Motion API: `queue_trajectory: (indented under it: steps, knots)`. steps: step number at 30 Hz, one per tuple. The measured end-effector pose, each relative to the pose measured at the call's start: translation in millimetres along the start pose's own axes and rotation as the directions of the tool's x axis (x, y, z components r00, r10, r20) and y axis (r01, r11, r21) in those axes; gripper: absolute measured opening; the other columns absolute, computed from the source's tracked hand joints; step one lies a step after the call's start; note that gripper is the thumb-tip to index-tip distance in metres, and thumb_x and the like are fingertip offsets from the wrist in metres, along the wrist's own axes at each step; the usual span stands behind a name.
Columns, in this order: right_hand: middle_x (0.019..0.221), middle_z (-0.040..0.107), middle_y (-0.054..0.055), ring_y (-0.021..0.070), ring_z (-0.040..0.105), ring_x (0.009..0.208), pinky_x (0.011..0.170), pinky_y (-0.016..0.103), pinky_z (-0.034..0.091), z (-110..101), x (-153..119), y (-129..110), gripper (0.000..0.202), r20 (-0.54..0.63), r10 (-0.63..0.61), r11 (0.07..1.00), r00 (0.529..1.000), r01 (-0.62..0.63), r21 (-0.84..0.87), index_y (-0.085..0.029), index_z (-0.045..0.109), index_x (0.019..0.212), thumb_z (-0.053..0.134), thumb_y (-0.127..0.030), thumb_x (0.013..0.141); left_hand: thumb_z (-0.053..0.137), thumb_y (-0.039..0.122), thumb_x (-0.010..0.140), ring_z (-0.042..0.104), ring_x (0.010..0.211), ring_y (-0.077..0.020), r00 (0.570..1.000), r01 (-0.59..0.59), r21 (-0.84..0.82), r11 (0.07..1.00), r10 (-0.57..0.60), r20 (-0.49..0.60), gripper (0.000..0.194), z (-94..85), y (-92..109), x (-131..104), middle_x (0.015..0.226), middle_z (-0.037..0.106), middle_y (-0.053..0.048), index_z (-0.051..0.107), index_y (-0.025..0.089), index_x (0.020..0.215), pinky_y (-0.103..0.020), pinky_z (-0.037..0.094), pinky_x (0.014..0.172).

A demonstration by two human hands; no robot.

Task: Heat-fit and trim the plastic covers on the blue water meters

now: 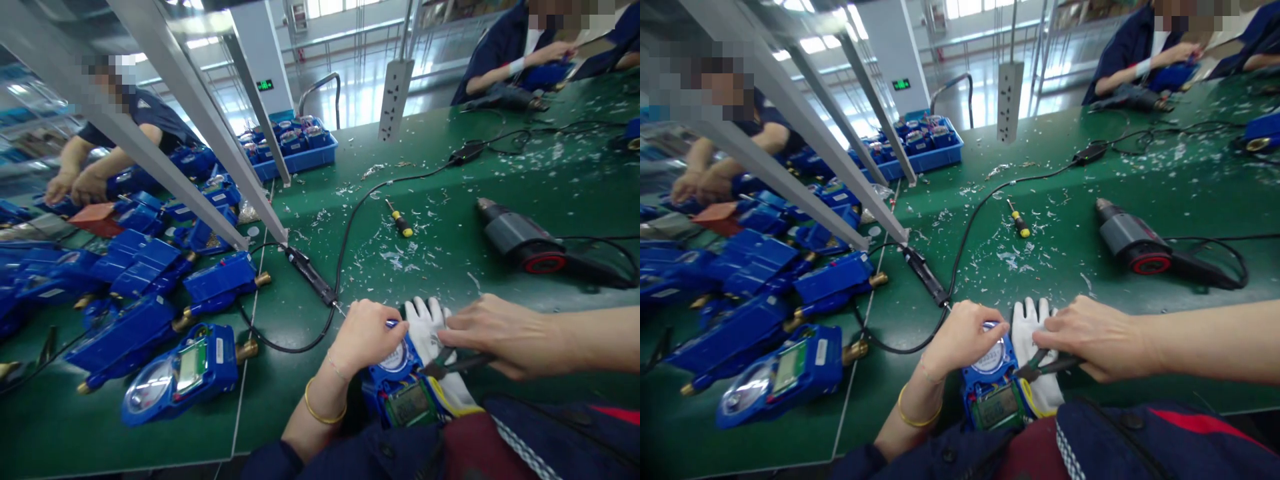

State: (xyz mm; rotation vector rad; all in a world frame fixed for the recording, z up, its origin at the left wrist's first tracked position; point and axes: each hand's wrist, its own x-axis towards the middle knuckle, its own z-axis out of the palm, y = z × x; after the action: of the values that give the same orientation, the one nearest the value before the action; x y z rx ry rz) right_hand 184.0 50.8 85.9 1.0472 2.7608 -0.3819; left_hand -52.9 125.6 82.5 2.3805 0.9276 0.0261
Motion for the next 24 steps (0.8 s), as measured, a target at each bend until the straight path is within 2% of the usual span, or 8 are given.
queue_trajectory:
  steps: [5, 10, 14, 18, 21, 24]
  knots:
    - [0.079, 0.066, 0.000, 0.0172, 0.061, 0.063, 0.055, 0.029, 0.012, -16, 0, -11, 0.050, -0.044, -0.037, 0.987, 0.998, 0.029, -0.159, -0.021, 0.055, 0.102, 0.055, -0.003, 0.056, 0.054, 0.032, 0.089, 0.068, 0.073, -0.0186, 0.999, -0.020, -0.049, 0.999, 0.018, -0.045, 0.030, 0.7, -2, 1, 0.078, 0.078, -0.006, 0.079, 0.020, 0.080, -0.027, 0.041, 0.066]
    - [0.072, 0.063, 0.000, 0.0165, 0.056, 0.055, 0.056, 0.030, 0.006, -25, 2, -19, 0.056, -0.136, -0.118, 0.949, 0.984, 0.072, -0.306, -0.022, 0.054, 0.101, 0.062, -0.005, 0.048, 0.053, 0.034, 0.089, 0.057, 0.061, -0.0124, 0.999, -0.035, -0.124, 0.992, 0.030, -0.041, 0.031, 2.3, -8, 0, 0.074, 0.076, -0.004, 0.079, 0.019, 0.080, -0.023, 0.035, 0.058]
    - [0.069, 0.061, -0.001, 0.0151, 0.052, 0.050, 0.055, 0.031, 0.007, -23, 1, -20, 0.052, -0.169, -0.130, 0.951, 0.977, 0.075, -0.300, -0.022, 0.052, 0.102, 0.062, -0.007, 0.054, 0.054, 0.034, 0.089, 0.057, 0.061, -0.0127, 0.999, -0.023, -0.180, 0.983, 0.018, -0.030, 0.031, 2.2, -10, 1, 0.072, 0.075, -0.004, 0.080, 0.019, 0.082, -0.024, 0.035, 0.057]
    - [0.072, 0.062, 0.001, 0.0148, 0.051, 0.050, 0.054, 0.032, 0.010, -20, -3, -15, 0.046, -0.192, -0.153, 0.955, 0.969, 0.095, -0.281, -0.021, 0.051, 0.103, 0.057, -0.005, 0.060, 0.054, 0.033, 0.090, 0.062, 0.063, -0.0133, 0.998, -0.070, -0.225, 0.972, 0.066, -0.022, 0.030, 1.7, -12, 2, 0.075, 0.077, -0.004, 0.079, 0.019, 0.083, -0.025, 0.038, 0.060]
    - [0.074, 0.063, 0.001, 0.0154, 0.053, 0.052, 0.053, 0.032, 0.013, -20, -4, -8, 0.047, -0.152, -0.156, 0.973, 0.976, 0.125, -0.196, -0.020, 0.052, 0.104, 0.054, -0.004, 0.060, 0.055, 0.031, 0.090, 0.064, 0.064, -0.0133, 0.996, -0.089, -0.254, 0.963, 0.089, -0.010, 0.028, 1.7, -13, 3, 0.078, 0.078, -0.005, 0.079, 0.019, 0.083, -0.025, 0.041, 0.061]
    - [0.078, 0.064, 0.001, 0.0173, 0.057, 0.058, 0.053, 0.032, 0.016, -21, -3, -1, 0.046, -0.041, -0.150, 0.986, 0.988, 0.146, -0.084, -0.021, 0.053, 0.105, 0.052, -0.006, 0.062, 0.056, 0.030, 0.090, 0.066, 0.063, -0.0134, 0.995, -0.103, -0.254, 0.962, 0.102, -0.017, 0.026, 1.7, -14, 3, 0.078, 0.078, -0.005, 0.079, 0.018, 0.083, -0.025, 0.041, 0.061]
